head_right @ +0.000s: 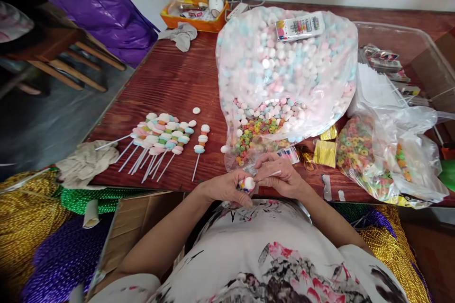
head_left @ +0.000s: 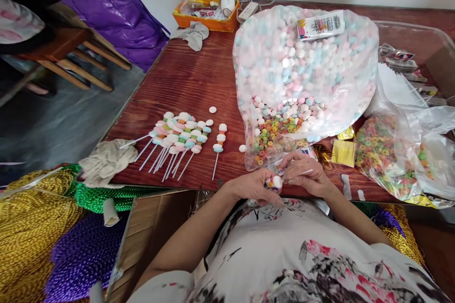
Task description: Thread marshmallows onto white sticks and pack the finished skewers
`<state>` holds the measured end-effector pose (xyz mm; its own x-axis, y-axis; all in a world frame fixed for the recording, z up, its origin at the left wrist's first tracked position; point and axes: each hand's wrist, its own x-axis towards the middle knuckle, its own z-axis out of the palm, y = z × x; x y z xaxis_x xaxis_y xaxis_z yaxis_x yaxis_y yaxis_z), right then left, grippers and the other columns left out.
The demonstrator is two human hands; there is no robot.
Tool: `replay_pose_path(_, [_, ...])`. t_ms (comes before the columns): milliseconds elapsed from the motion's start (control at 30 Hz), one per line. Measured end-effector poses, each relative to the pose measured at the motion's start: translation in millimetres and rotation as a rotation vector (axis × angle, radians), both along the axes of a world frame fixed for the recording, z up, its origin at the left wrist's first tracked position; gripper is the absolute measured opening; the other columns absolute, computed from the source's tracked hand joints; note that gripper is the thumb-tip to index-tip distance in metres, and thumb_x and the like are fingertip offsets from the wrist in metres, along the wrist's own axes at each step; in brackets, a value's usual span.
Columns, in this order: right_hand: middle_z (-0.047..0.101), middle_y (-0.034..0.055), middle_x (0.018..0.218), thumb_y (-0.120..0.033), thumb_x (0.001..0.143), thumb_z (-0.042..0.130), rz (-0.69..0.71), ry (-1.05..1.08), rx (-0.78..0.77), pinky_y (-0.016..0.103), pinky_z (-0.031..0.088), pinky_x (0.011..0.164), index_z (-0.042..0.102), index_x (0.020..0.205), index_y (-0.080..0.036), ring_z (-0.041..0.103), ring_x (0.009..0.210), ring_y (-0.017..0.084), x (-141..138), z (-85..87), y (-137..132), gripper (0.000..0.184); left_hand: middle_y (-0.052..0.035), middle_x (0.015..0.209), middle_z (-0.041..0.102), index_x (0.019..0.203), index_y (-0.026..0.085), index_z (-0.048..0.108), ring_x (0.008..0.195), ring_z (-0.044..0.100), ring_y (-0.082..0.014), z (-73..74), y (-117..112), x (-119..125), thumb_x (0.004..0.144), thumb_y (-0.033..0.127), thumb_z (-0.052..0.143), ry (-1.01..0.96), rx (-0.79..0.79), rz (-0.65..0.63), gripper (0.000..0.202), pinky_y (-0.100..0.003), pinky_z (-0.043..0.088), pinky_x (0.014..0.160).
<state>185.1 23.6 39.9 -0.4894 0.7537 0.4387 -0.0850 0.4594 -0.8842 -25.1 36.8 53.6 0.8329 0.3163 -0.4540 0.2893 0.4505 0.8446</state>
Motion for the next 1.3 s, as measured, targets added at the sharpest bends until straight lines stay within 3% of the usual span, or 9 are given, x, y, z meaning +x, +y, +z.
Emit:
replay_pose_path(100, [0.068, 0.0015, 0.072, -0.030, 0.091, 0.061, -0.126, 0.027, -0.084, 0.036, 0.051, 0.078, 0.070, 0.081, -0.024, 0.063, 0.083, 0.019, -8, -6.1, -3, 0.014, 0.0075, 0.052, 0.048, 0.073, 0.016, 0.056, 0.047, 0.042, -0.0079, -3.5, -1, 4, 0.066, 0.044, 0.081, 0.019, 0.182, 0.115, 0.038, -0.021, 0.032, 0.044])
replay_pose_path(267, [0.057, -0.0017, 0.064, -0.030, 0.087, 0.064, -0.509, 0.076, -0.297, 0.027, 0.041, 0.058, 0.060, 0.067, -0.020, 0.051, 0.060, 0.012, -13, -19.0, -8, 0.023, 0.0030, 0.069, 0.056, 0.081, 0.015, 0.060, 0.064, 0.049, -0.0120, -6.2, -10, 3, 0.077, 0.034, 0.073, 0.259, 0.759, 0.311, 0.024, -0.024, 0.037, 0.060])
replay_pose_path(433, [0.054, -0.0019, 0.060, -0.030, 0.084, 0.066, -0.612, 0.061, -0.300, 0.027, 0.041, 0.058, 0.056, 0.061, -0.020, 0.051, 0.060, 0.012, -29, -26.8, -13, 0.028, -0.0043, 0.076, 0.058, 0.079, 0.015, 0.056, 0.072, 0.053, -0.0183, -12.7, -19, 11, 0.080, 0.016, 0.058, 0.554, 1.249, 0.353, 0.002, -0.028, 0.036, 0.064])
replay_pose_path(600, [0.062, 0.0003, 0.066, -0.026, 0.086, 0.065, -0.434, 0.064, -0.158, 0.030, 0.047, 0.065, 0.064, 0.067, -0.021, 0.059, 0.068, 0.015, -35, -21.7, -13, 0.019, -0.0029, 0.077, 0.059, 0.080, 0.016, 0.057, 0.072, 0.053, -0.0172, -9.8, -15, 11, 0.082, 0.029, 0.063, 0.481, 1.146, 0.362, 0.015, -0.027, 0.038, 0.066])
replay_pose_path(700, [0.069, 0.0031, 0.074, -0.025, 0.088, 0.064, -0.275, 0.015, -0.083, 0.036, 0.052, 0.077, 0.071, 0.080, -0.023, 0.065, 0.087, 0.020, -18, -13.9, -9, 0.011, 0.0011, 0.078, 0.061, 0.090, 0.015, 0.063, 0.072, 0.053, -0.0146, 3.4, -3, -5, 0.075, 0.044, 0.074, 0.269, 0.835, 0.156, 0.034, -0.024, 0.039, 0.065])
replay_pose_path(833, [0.074, 0.0021, 0.082, -0.023, 0.090, 0.061, -0.115, -0.061, 0.005, 0.042, 0.050, 0.092, 0.074, 0.090, -0.026, 0.065, 0.096, 0.021, 3, -3.5, -1, 0.013, 0.0016, 0.081, 0.062, 0.096, 0.013, 0.066, 0.075, 0.054, -0.0132, 14.0, 10, -24, 0.086, 0.044, 0.063, 0.083, 0.570, -0.002, 0.032, -0.022, 0.041, 0.069])
replay_pose_path(933, [0.074, 0.0006, 0.082, -0.023, 0.089, 0.064, -0.164, -0.042, 0.020, 0.044, 0.048, 0.095, 0.073, 0.087, -0.027, 0.066, 0.091, 0.020, 6, -2.5, 3, 0.010, 0.0012, 0.082, 0.060, 0.096, 0.013, 0.065, 0.076, 0.052, -0.0128, 9.1, 10, -25, 0.090, 0.042, 0.058, 0.093, 0.638, 0.054, 0.031, -0.022, 0.041, 0.070])
replay_pose_path(1167, [0.066, 0.0000, 0.072, -0.026, 0.085, 0.068, -0.477, 0.108, -0.153, 0.038, 0.049, 0.082, 0.069, 0.076, -0.025, 0.063, 0.086, 0.020, -11, -18.1, -1, 0.009, -0.0041, 0.086, 0.061, 0.096, 0.015, 0.060, 0.077, 0.053, -0.0160, -14.0, -14, -15, 0.092, 0.032, 0.056, 0.269, 1.051, 0.237, 0.019, -0.026, 0.040, 0.070])
replay_pose_path(1300, [0.067, 0.0018, 0.076, -0.033, 0.083, 0.069, -0.588, 0.142, -0.258, 0.037, 0.050, 0.080, 0.067, 0.072, -0.023, 0.062, 0.081, 0.019, -20, -21.1, -2, 0.015, -0.0060, 0.092, 0.062, 0.103, 0.015, 0.057, 0.080, 0.054, -0.0175, -19.4, -21, -14, 0.092, 0.030, 0.054, 0.303, 1.067, 0.274, 0.019, -0.027, 0.040, 0.072])
